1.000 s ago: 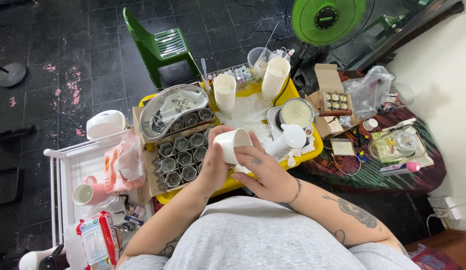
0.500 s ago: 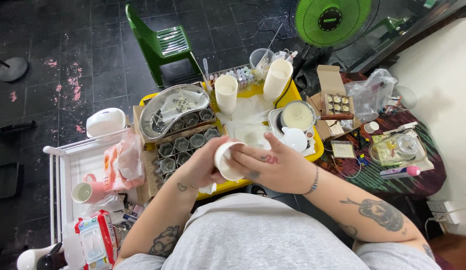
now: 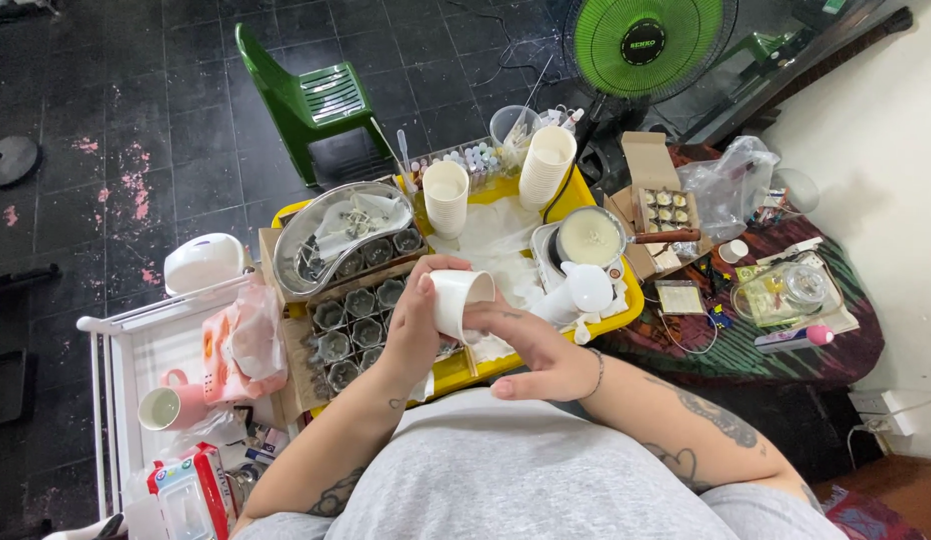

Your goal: Wiping the inside of paper cups with a cloth to prepare them for candle making.

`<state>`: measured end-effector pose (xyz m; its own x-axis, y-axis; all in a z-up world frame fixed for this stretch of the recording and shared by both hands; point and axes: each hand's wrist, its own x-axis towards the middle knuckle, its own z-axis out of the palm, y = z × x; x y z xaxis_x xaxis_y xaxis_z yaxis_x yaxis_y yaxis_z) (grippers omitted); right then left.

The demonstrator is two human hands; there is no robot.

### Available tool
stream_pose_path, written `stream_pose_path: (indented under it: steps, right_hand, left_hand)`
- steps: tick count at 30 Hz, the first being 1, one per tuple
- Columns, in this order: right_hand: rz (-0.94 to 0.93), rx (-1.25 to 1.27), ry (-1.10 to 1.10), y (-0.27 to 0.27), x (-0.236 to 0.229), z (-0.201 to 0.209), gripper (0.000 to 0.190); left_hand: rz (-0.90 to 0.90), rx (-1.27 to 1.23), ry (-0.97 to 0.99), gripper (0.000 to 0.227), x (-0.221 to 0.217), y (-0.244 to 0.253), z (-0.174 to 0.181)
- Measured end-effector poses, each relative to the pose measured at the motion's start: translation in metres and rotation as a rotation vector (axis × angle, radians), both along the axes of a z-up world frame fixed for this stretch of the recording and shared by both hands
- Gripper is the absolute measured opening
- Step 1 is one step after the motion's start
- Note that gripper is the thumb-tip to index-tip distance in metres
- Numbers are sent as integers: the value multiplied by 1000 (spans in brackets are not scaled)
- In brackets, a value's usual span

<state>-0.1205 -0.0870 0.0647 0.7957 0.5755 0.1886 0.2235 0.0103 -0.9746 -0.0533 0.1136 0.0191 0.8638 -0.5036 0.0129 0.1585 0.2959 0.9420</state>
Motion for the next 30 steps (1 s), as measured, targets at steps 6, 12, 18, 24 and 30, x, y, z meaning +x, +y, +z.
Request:
stream_pose_path:
  steps: [6, 12, 18, 24, 30]
  right_hand:
    - [-108, -682, -695, -2, 6, 24, 42]
    - [-310, -1079, -1361, -7, 13, 11, 48]
    - [-308, -892, -960, 16, 7, 14, 44]
    - [-445, -349, 174, 24, 4, 12, 30]
    - [-326, 683, 706, 6, 2, -2, 41]
  left_hand:
    - [-215, 32, 234, 43, 3, 4, 27]
    - [-267, 2, 392, 45, 12, 14, 29]
    - [-60, 47, 139, 44, 7, 13, 5]
    - [287, 157, -728, 43, 7, 12, -18]
    - [310, 238, -1057, 52, 6, 7, -28]
